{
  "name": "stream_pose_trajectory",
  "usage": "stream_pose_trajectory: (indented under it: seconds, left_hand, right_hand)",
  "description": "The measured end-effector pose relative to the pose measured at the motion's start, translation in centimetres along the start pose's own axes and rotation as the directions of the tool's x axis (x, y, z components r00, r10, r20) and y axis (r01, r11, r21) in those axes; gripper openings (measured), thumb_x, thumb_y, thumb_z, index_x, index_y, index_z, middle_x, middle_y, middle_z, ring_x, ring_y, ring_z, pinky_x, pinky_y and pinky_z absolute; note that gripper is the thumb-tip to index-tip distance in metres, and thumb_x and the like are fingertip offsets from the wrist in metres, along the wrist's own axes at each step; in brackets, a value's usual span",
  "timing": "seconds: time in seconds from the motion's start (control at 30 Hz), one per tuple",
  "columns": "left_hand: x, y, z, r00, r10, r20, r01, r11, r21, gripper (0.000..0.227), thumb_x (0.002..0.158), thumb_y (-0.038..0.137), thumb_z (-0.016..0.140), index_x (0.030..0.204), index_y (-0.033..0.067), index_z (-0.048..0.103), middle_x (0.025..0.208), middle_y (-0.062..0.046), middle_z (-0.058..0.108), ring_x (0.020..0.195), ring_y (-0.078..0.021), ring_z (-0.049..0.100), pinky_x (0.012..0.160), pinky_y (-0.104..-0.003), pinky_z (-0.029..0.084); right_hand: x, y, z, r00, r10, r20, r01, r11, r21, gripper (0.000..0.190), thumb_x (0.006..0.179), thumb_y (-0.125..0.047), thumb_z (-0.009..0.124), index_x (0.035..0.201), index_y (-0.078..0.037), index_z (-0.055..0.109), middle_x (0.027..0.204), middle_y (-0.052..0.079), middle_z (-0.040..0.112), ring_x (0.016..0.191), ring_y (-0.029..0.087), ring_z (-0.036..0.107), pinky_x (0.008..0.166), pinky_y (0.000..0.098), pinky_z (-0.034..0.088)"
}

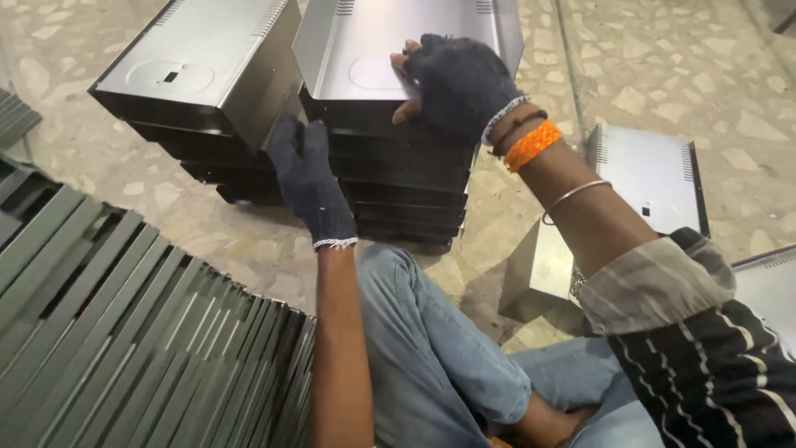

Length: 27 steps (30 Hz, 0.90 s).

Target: The person sits on the floor and assembles sheet-metal enclosure boxes. They pick up metal side panels and covers, align them, hammer fasteners to secure the parts, and stack the finished boxes beside them.

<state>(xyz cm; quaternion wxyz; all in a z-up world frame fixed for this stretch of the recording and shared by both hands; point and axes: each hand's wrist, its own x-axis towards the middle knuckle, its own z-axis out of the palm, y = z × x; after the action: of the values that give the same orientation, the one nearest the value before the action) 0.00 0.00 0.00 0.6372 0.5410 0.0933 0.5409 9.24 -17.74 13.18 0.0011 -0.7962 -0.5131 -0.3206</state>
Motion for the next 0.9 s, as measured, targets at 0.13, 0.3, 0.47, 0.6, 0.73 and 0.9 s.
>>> stream_pose_trajectory:
  seconds: [0.13, 0.3, 0.47, 0.6, 0.73, 0.9]
  left_hand:
    - [1.2, -1.0, 0.5, 0.998, 0.046, -0.054, -0.037, 0.988, 0.149, 0.038, 0.098, 0.012, 0.070, 0.127, -0.0098, 0.063, 0.127, -0.014, 0.066, 0.116, -0.0227, 0.063, 0.104, -0.034, 0.051]
    - [0.8, 2.0, 2.5, 0.997, 0.068, 0.027, -0.073, 0.954, 0.291, 0.033, 0.099, 0.013, 0.073, 0.123, -0.0078, 0.063, 0.116, -0.015, 0.066, 0.107, -0.0252, 0.061, 0.099, -0.035, 0.051]
    - [-5.9, 0.7, 4.4, 0.965, 0.226, -0.134, -0.212, 0.971, 0.115, 0.018, 0.107, 0.011, 0.065, 0.119, -0.0033, 0.064, 0.112, -0.011, 0.063, 0.100, -0.0208, 0.060, 0.092, -0.034, 0.052]
    - [-15.0, 0.4, 7.6, 0.927, 0.120, 0.356, -0.162, 0.983, 0.091, 0.014, 0.106, 0.011, 0.062, 0.110, 0.0018, 0.071, 0.101, -0.009, 0.071, 0.093, -0.0202, 0.067, 0.087, -0.033, 0.054]
    - [-22.0, -0.8, 13.9, 0.751, -0.090, 0.654, 0.028, 0.994, 0.104, 0.015, 0.097, 0.013, 0.068, 0.107, 0.0032, 0.072, 0.102, -0.010, 0.075, 0.092, -0.0207, 0.075, 0.083, -0.033, 0.058]
    - [-28.5, -4.6, 21.0, 0.578, -0.259, 0.773, 0.042, 0.956, 0.290, 0.031, 0.088, 0.021, 0.070, 0.115, 0.0047, 0.073, 0.104, -0.013, 0.075, 0.092, -0.0249, 0.075, 0.084, -0.036, 0.059]
  right_hand:
    - [0.4, 1.3, 1.2, 0.988, 0.084, 0.128, -0.095, 0.992, 0.079, 0.069, 0.084, -0.062, 0.075, 0.121, -0.003, 0.069, 0.116, 0.017, 0.070, 0.106, 0.035, 0.065, 0.084, 0.0499, 0.053]
    - [-2.1, -0.5, 1.5, 0.979, -0.026, -0.201, 0.044, 0.996, 0.082, 0.069, 0.088, -0.053, 0.080, 0.127, 0.001, 0.065, 0.124, 0.020, 0.068, 0.110, 0.034, 0.066, 0.093, 0.0456, 0.053]
    - [-12.4, -3.3, -1.6, 0.834, 0.317, -0.451, -0.218, 0.941, 0.258, 0.031, 0.095, -0.017, 0.080, 0.121, -0.005, 0.067, 0.119, 0.013, 0.070, 0.110, 0.030, 0.068, 0.095, 0.0418, 0.053]
    - [-22.7, -1.6, 1.2, 0.588, 0.669, -0.454, -0.540, 0.743, 0.395, 0.012, 0.102, -0.002, 0.074, 0.113, -0.004, 0.069, 0.109, 0.012, 0.072, 0.101, 0.028, 0.070, 0.089, 0.0364, 0.055]
    - [-32.7, 2.7, 7.9, 0.391, 0.890, -0.234, -0.801, 0.455, 0.390, 0.010, 0.096, -0.007, 0.076, 0.103, -0.001, 0.072, 0.094, 0.014, 0.072, 0.088, 0.027, 0.071, 0.079, 0.0366, 0.054]
    - [-52.8, 11.2, 25.0, 0.520, 0.839, 0.160, -0.814, 0.430, 0.391, 0.025, 0.085, -0.017, 0.069, 0.105, -0.002, 0.072, 0.102, 0.011, 0.077, 0.094, 0.022, 0.074, 0.079, 0.0320, 0.057]
